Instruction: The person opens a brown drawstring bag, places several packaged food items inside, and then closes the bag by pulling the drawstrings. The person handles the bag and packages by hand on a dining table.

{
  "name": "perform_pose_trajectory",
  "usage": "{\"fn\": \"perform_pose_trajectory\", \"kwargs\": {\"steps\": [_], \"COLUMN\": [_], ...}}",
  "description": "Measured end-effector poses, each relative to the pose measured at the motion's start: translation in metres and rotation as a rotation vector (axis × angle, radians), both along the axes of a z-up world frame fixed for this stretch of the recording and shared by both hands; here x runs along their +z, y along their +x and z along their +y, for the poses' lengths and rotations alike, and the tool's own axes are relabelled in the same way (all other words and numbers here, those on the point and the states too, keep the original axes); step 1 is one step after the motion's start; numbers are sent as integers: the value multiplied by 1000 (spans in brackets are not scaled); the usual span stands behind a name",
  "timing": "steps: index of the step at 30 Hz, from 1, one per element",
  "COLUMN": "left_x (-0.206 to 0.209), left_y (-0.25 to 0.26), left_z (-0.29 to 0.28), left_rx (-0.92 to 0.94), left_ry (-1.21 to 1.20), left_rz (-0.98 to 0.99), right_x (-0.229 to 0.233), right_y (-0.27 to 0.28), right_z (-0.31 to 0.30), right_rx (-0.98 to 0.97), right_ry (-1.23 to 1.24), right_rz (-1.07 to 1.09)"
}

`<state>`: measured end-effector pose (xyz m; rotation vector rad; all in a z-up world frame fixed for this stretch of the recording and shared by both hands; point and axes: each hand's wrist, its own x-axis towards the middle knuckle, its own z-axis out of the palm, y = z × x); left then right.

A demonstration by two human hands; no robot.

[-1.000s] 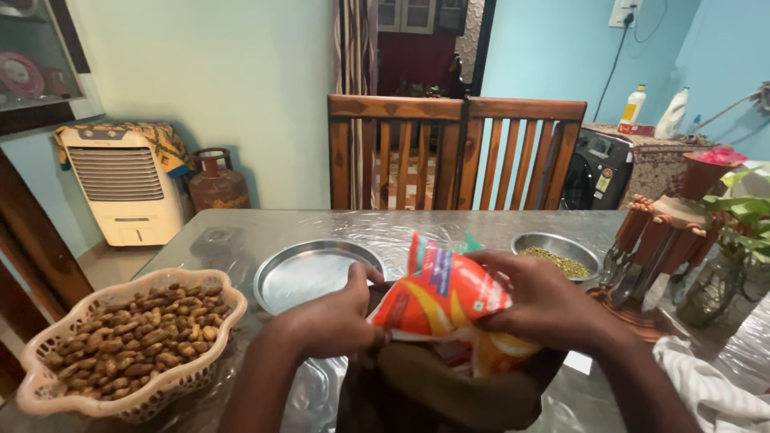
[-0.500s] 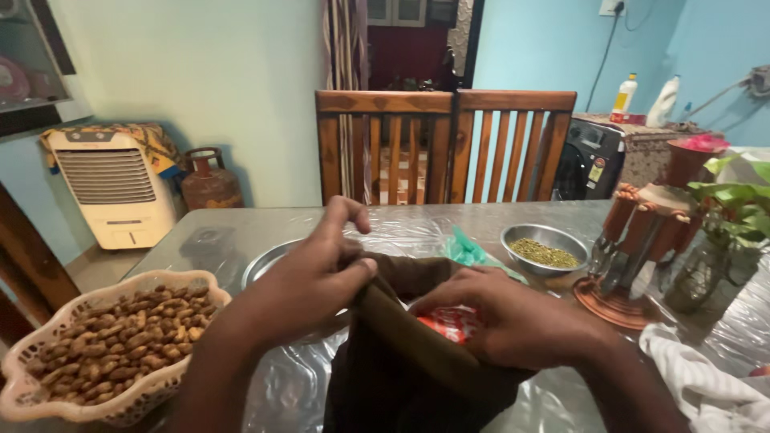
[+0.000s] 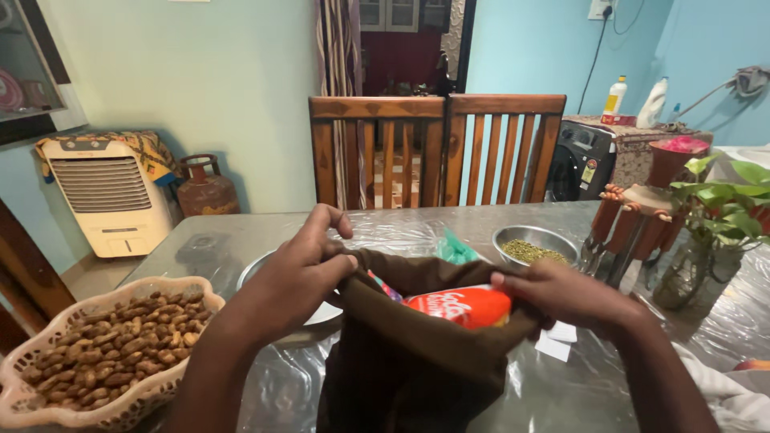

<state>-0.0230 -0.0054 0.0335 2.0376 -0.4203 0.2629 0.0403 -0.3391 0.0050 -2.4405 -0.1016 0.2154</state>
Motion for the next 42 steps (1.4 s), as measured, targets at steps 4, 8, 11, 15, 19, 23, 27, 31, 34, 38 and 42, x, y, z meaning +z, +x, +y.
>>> {"fn": "perform_pose_trajectory", "kwargs": {"steps": [4,8,11,15,19,23,27,31,34,38,42], "left_x": [-5,-5,-5,2,10,1,-9,-23,-30,-28,-16], "left_y": [15,22,20,4,-9,-3,14,21,31,32,28], "left_z": [7,22,26,25,27,31,29,18,10,10,4], "left_rx": [59,-18,86,-17,42,84,150,150,126,192,80], "left_ry": [-149,-566,-382,-158,-86,52,280,363,379,14,-499], "left_rz": [-24,-72,-76,114,346,401,392,472,345,108,86], "right_x": [12,24,31,32,26,9,-1,7,8,15,23], "right_y": [-5,-20,-31,-27,-20,-2,7,0,-5,-13,-24], "right_z": [12,32,36,29,22,20,9,16,31,38,32], "right_rx": [-65,-143,-208,-192,-146,-147,-128,-53,167,46,-110], "right_ry": [205,412,438,516,473,627,496,208,99,305,625], "right_rz": [-283,-510,-499,-390,-300,-237,-186,-181,-320,-477,-791]}}
